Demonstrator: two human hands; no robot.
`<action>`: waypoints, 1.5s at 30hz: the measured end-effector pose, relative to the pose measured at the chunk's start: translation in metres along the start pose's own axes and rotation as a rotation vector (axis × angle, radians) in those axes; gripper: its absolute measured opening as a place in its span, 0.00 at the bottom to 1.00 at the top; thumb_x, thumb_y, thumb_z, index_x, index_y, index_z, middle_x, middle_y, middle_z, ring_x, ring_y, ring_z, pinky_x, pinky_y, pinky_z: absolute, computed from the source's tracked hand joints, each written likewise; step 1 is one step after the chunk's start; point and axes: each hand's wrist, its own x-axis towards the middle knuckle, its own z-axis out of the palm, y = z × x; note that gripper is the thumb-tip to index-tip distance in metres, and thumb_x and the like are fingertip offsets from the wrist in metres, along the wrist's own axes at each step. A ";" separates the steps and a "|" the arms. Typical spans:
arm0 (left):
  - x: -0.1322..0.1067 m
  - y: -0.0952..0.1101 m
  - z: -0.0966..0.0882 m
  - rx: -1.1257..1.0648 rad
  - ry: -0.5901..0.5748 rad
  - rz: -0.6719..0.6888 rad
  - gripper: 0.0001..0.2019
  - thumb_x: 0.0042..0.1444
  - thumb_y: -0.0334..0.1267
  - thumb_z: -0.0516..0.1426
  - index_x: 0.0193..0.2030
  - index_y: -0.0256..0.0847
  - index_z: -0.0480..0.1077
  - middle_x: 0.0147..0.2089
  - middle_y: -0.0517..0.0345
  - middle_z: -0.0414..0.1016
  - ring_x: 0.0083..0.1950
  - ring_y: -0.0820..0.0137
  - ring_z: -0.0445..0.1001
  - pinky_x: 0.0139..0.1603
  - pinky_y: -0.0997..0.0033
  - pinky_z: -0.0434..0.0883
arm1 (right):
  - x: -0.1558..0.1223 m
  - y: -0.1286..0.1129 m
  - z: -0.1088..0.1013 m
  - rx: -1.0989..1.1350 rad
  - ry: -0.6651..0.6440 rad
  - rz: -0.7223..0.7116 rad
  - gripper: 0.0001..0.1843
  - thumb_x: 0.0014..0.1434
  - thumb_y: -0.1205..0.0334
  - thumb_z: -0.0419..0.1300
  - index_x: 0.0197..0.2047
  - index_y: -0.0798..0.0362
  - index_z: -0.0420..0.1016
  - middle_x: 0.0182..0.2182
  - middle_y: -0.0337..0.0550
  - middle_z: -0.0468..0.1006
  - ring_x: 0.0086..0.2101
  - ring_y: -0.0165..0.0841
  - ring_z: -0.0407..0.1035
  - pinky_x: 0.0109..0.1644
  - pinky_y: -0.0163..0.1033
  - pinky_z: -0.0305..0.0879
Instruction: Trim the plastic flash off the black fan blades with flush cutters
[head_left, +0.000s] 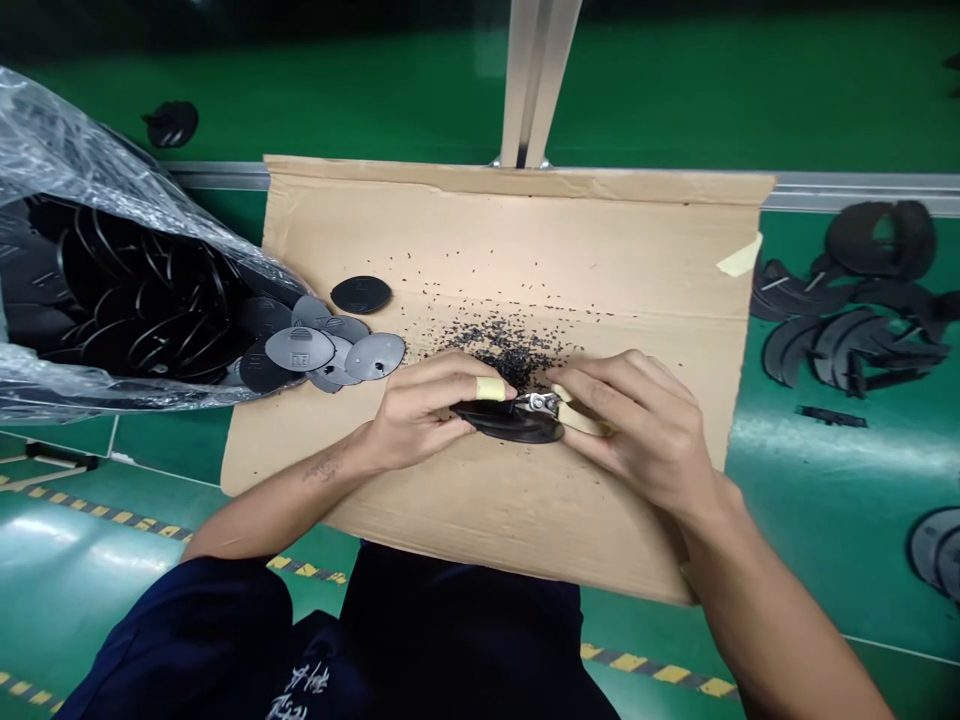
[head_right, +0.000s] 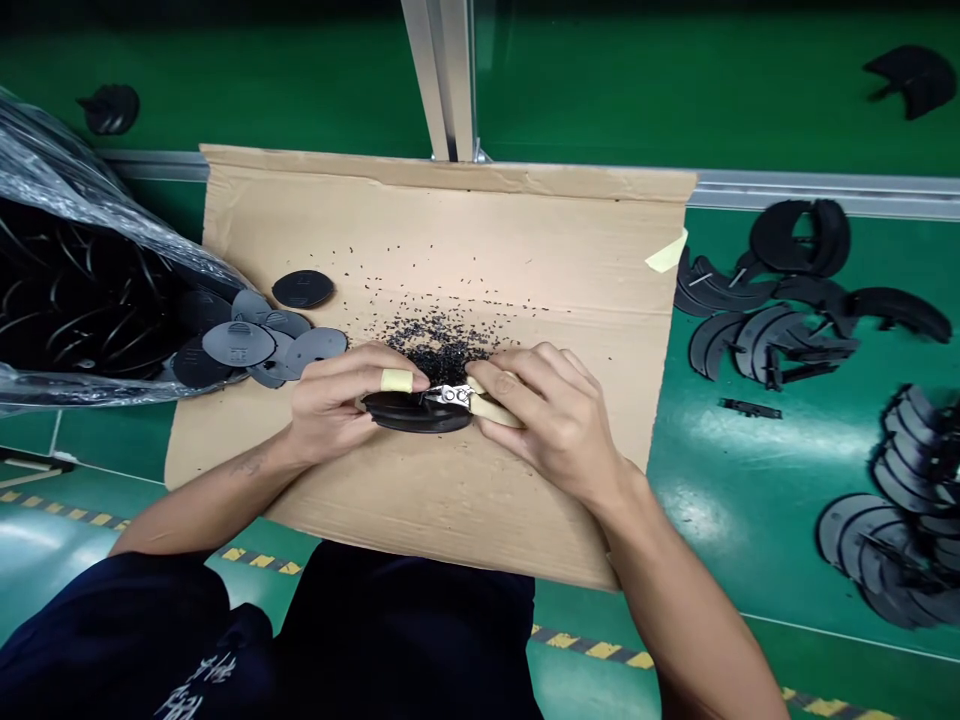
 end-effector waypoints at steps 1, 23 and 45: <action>0.000 0.000 0.000 -0.004 -0.004 0.011 0.12 0.61 0.28 0.64 0.52 0.39 0.78 0.43 0.51 0.83 0.45 0.70 0.81 0.45 0.70 0.79 | 0.000 0.000 0.000 0.008 -0.007 -0.004 0.17 0.67 0.59 0.64 0.57 0.51 0.76 0.46 0.51 0.84 0.43 0.39 0.76 0.45 0.45 0.71; 0.000 -0.002 0.005 -0.019 0.035 0.067 0.12 0.62 0.28 0.64 0.51 0.42 0.79 0.41 0.53 0.84 0.43 0.70 0.82 0.41 0.69 0.80 | -0.004 -0.009 -0.006 -0.066 -0.057 -0.013 0.14 0.69 0.62 0.61 0.57 0.52 0.75 0.40 0.48 0.84 0.37 0.38 0.76 0.40 0.43 0.72; 0.133 -0.040 -0.118 0.912 -0.353 -0.211 0.19 0.71 0.45 0.48 0.58 0.37 0.70 0.51 0.44 0.75 0.51 0.56 0.69 0.57 0.53 0.68 | -0.003 0.013 -0.028 -0.478 0.023 0.018 0.13 0.73 0.57 0.52 0.50 0.54 0.74 0.39 0.49 0.81 0.40 0.41 0.68 0.41 0.43 0.56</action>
